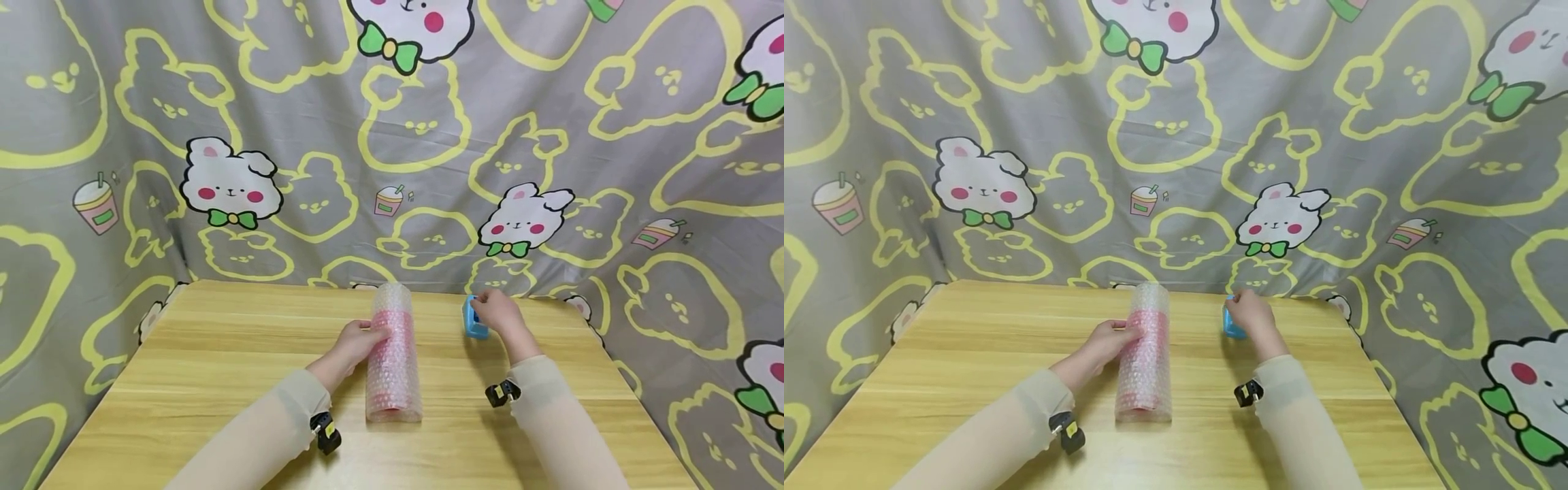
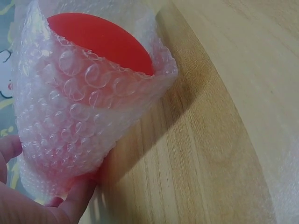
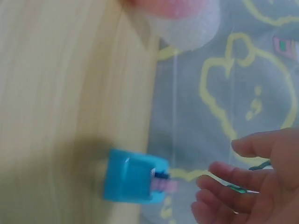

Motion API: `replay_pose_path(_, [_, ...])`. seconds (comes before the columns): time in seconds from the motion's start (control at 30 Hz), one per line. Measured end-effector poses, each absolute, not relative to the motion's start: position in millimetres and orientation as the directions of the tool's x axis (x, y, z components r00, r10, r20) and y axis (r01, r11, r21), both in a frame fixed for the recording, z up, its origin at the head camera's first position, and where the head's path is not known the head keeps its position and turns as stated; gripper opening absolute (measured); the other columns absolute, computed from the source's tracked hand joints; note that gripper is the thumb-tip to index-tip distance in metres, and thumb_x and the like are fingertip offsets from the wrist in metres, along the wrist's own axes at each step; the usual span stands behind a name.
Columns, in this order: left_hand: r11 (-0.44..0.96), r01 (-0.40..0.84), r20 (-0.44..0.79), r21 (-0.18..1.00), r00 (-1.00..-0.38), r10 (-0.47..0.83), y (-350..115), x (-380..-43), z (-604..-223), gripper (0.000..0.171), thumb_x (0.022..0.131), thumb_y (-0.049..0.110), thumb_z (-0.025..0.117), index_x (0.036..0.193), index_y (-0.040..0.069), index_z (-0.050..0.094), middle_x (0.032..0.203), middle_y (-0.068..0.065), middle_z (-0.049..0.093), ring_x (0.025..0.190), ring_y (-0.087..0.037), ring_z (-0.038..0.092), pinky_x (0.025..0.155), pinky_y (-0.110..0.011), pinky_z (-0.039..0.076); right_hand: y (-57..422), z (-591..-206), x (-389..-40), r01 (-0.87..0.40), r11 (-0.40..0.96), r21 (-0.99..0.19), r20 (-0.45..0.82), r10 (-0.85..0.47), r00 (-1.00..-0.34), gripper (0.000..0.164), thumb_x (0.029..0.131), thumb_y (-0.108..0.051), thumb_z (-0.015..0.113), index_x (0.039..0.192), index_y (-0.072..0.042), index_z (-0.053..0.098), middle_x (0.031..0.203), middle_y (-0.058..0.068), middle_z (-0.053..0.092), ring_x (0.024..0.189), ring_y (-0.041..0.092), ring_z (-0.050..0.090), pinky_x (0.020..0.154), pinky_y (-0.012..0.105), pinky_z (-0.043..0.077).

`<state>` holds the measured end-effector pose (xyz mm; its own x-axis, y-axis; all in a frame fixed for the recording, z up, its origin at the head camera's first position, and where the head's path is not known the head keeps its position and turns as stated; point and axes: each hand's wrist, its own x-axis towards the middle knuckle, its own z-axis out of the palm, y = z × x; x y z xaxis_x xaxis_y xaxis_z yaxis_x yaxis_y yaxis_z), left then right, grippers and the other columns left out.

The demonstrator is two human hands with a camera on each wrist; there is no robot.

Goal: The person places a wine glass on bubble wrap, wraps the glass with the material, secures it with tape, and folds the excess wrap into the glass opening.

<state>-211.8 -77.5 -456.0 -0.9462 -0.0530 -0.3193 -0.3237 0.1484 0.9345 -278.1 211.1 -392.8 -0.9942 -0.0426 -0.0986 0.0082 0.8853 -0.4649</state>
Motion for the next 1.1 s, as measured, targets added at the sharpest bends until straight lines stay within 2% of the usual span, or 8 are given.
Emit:
replay_pose_path(0.13, [0.156,-0.319,-0.314,0.935,-0.948,-0.054,-77.4,-211.5,-455.6,0.062,0.091,0.028,0.073,0.134,-0.008,0.048,0.126,-0.022,0.056,0.113,-0.033,0.059,0.096,-0.045,0.051,220.6,-399.6,-285.2,0.052,0.876,-0.480,-0.114,-0.004,-0.993,0.032,0.101,-0.026,0.048,0.074,-0.010,0.043,0.064,0.002,0.039,0.062,0.021,0.040,0.059,0.035,0.035])
replay_pose_path(0.33, [0.163,-0.325,-0.321,0.931,-0.946,-0.051,-78.6,-210.8,-456.6,0.062,0.090,0.029,0.073,0.135,-0.007,0.048,0.127,-0.021,0.056,0.114,-0.033,0.059,0.096,-0.046,0.051,231.5,-408.8,-291.6,0.090,0.879,-0.468,-0.145,0.024,-0.989,0.031,0.101,-0.028,0.047,0.078,-0.007,0.051,0.072,0.004,0.047,0.069,0.022,0.045,0.064,0.036,0.039])
replay_pose_path(0.43, [0.162,-0.323,-0.320,0.932,-0.946,-0.046,-79.2,-211.0,-457.6,0.062,0.091,0.030,0.073,0.135,-0.006,0.048,0.126,-0.021,0.056,0.113,-0.033,0.059,0.096,-0.045,0.051,235.7,-414.7,-293.3,0.102,0.879,-0.465,-0.159,0.031,-0.987,0.034,0.099,-0.026,0.050,0.070,-0.009,0.048,0.066,0.000,0.043,0.063,0.019,0.040,0.060,0.034,0.037])
replay_pose_path(0.53, [0.155,-0.321,-0.318,0.934,-0.947,-0.043,-79.6,-210.9,-458.4,0.062,0.091,0.030,0.073,0.134,-0.006,0.048,0.126,-0.020,0.056,0.112,-0.032,0.059,0.095,-0.045,0.051,237.6,-421.2,-294.5,0.122,0.873,-0.473,-0.184,0.038,-0.982,0.039,0.098,-0.027,0.050,0.063,-0.012,0.039,0.061,-0.001,0.033,0.058,0.017,0.034,0.056,0.032,0.034])
replay_pose_path(0.8, [0.156,-0.321,-0.319,0.934,-0.947,-0.043,-79.2,-210.6,-457.6,0.060,0.091,0.029,0.073,0.134,-0.006,0.049,0.126,-0.020,0.056,0.113,-0.032,0.059,0.096,-0.045,0.051,237.7,-435.9,-297.7,0.134,0.874,-0.466,-0.183,0.053,-0.982,0.042,0.102,-0.033,0.045,0.065,-0.013,0.043,0.065,0.003,0.043,0.065,0.023,0.047,0.061,0.033,0.039])
replay_pose_path(1.0, [0.155,-0.318,-0.316,0.936,-0.948,-0.037,-78.7,-210.7,-456.8,0.059,0.092,0.028,0.072,0.134,-0.006,0.049,0.126,-0.020,0.056,0.112,-0.031,0.059,0.095,-0.044,0.051,240.9,-440.9,-301.5,0.214,0.809,-0.547,-0.221,0.107,-0.969,0.044,0.100,-0.030,0.049,0.059,-0.013,0.042,0.054,-0.001,0.042,0.051,0.017,0.042,0.053,0.029,0.037])
replay_pose_path(1.1, [0.152,-0.315,-0.314,0.937,-0.949,-0.035,-78.9,-211.4,-456.7,0.059,0.092,0.028,0.072,0.133,-0.006,0.049,0.125,-0.020,0.056,0.111,-0.031,0.059,0.094,-0.043,0.052,241.3,-442.7,-303.7,0.265,0.763,-0.589,-0.253,0.137,-0.958,0.040,0.099,-0.026,0.051,0.063,-0.009,0.046,0.053,0.000,0.043,0.047,0.015,0.041,0.049,0.027,0.038])
